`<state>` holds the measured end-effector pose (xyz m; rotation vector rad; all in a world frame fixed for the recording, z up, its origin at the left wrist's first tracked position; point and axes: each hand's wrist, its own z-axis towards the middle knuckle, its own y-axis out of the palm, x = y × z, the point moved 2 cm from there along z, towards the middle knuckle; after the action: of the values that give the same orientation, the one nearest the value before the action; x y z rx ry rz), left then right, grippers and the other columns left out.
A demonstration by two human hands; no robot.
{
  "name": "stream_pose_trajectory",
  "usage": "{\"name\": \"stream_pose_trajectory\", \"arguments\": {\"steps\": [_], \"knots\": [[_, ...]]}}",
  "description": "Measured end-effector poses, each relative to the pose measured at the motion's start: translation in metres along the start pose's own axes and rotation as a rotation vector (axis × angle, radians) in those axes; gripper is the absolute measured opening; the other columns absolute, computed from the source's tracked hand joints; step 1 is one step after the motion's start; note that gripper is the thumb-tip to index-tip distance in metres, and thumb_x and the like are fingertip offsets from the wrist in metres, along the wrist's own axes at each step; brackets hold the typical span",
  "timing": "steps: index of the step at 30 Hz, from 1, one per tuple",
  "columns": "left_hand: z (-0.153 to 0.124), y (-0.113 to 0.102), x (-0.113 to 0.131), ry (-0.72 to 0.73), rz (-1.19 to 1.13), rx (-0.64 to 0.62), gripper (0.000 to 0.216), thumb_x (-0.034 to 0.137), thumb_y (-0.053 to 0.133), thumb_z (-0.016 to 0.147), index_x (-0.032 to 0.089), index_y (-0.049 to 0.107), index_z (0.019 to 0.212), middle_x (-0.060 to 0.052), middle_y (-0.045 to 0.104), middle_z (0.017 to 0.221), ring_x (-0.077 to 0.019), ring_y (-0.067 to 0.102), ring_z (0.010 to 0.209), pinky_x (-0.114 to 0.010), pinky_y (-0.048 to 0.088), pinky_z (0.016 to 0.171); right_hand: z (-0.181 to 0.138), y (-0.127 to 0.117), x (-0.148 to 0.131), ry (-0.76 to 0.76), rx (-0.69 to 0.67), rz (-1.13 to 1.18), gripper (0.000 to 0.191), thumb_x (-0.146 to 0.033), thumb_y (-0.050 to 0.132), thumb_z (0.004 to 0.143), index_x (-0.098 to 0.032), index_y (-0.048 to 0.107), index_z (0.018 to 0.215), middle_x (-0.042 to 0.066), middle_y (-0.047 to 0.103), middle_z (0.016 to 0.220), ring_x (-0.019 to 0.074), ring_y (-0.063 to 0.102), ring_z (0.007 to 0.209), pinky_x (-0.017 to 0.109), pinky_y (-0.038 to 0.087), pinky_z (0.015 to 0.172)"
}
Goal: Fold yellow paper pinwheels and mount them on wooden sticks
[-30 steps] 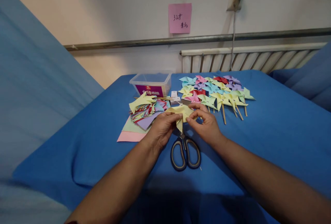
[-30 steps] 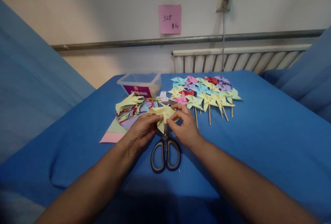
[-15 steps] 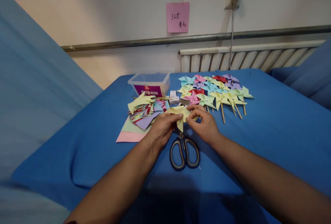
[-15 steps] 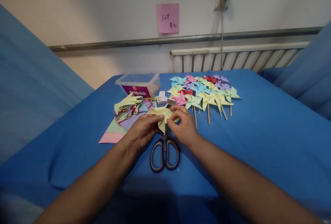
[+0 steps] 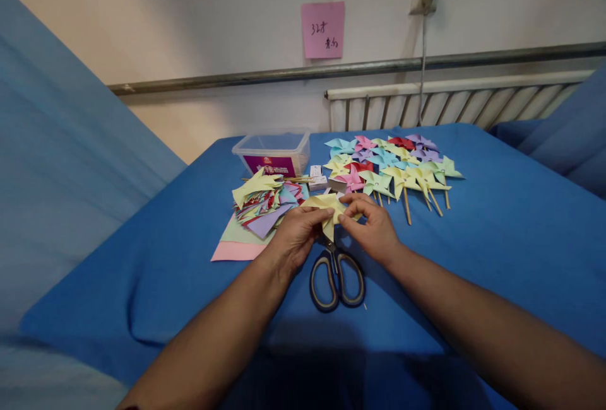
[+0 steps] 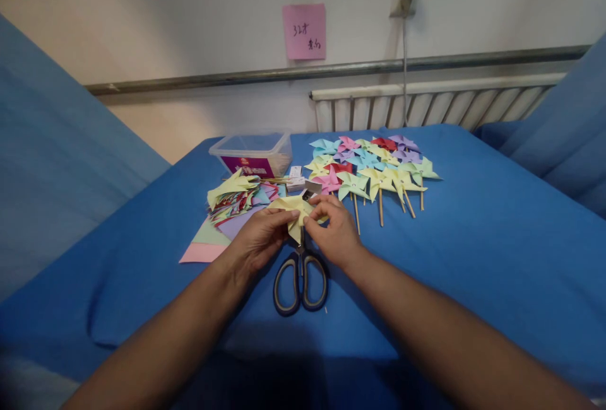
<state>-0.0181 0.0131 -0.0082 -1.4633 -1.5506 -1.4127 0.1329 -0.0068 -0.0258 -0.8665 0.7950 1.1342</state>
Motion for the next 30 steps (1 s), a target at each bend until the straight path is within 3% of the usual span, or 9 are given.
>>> {"name": "stream_pose_trajectory", "arguments": {"steps": [11, 13, 16, 20, 24, 30], "knots": [[-0.001, 0.001, 0.002, 0.035, 0.044, 0.013, 0.018, 0.022, 0.081, 0.06, 0.012, 0.067, 0.061, -0.003, 0.063, 0.057, -0.0109, 0.053, 0.05, -0.025, 0.042, 0.054, -0.001, 0.001, -0.002, 0.051, -0.002, 0.058, 0.017, -0.03, 0.067, 0.074, -0.021, 0.06, 0.062, 0.009, 0.067, 0.103, 0.025, 0.063, 0.101, 0.043, 0.045, 0.094], [-0.003, 0.001, 0.005, 0.04, 0.055, 0.019, 0.018, 0.022, 0.081, 0.059, 0.011, 0.068, 0.063, -0.004, 0.064, 0.059, -0.011, 0.055, 0.051, -0.024, 0.043, 0.054, 0.0, -0.001, -0.001, 0.112, 0.016, 0.122, 0.014, -0.034, 0.07, 0.074, -0.022, 0.064, 0.073, 0.008, 0.066, 0.107, 0.0247, 0.062, 0.103, 0.042, 0.046, 0.093], [-0.006, 0.0, 0.009, 0.009, 0.068, -0.016, 0.019, 0.022, 0.081, 0.058, 0.009, 0.07, 0.067, -0.007, 0.068, 0.065, -0.0135, 0.059, 0.056, -0.026, 0.046, 0.059, 0.005, -0.006, 0.003, 0.285, 0.025, 0.317, 0.032, -0.041, 0.076, 0.071, -0.024, 0.064, 0.095, 0.006, 0.067, 0.105, 0.0239, 0.062, 0.101, 0.04, 0.049, 0.088], [-0.01, -0.002, 0.012, -0.047, 0.171, -0.055, 0.018, 0.019, 0.079, 0.055, 0.01, 0.069, 0.068, -0.008, 0.068, 0.066, -0.0149, 0.06, 0.057, -0.027, 0.046, 0.058, 0.011, -0.013, 0.003, 0.442, -0.12, 0.509, 0.041, -0.041, 0.084, 0.063, -0.022, 0.064, 0.092, 0.003, 0.068, 0.087, 0.0194, 0.064, 0.085, 0.035, 0.05, 0.079], [-0.012, -0.003, 0.012, -0.095, 0.349, -0.129, 0.017, 0.019, 0.075, 0.055, 0.011, 0.069, 0.069, -0.006, 0.067, 0.065, -0.0135, 0.056, 0.054, -0.026, 0.041, 0.054, 0.008, -0.013, 0.0, 0.508, -0.35, 0.533, 0.048, -0.035, 0.087, 0.06, -0.02, 0.061, 0.098, -0.002, 0.065, 0.071, 0.0144, 0.061, 0.064, 0.03, 0.047, 0.065], [-0.011, -0.005, 0.013, -0.062, 0.589, -0.195, 0.018, 0.023, 0.071, 0.055, 0.011, 0.067, 0.068, -0.004, 0.063, 0.064, -0.0126, 0.051, 0.054, -0.026, 0.033, 0.051, 0.004, -0.009, -0.002, 0.506, -0.492, 0.492, 0.048, -0.029, 0.085, 0.061, -0.02, 0.058, 0.1, -0.004, 0.065, 0.07, 0.0133, 0.061, 0.061, 0.028, 0.046, 0.062]]}}
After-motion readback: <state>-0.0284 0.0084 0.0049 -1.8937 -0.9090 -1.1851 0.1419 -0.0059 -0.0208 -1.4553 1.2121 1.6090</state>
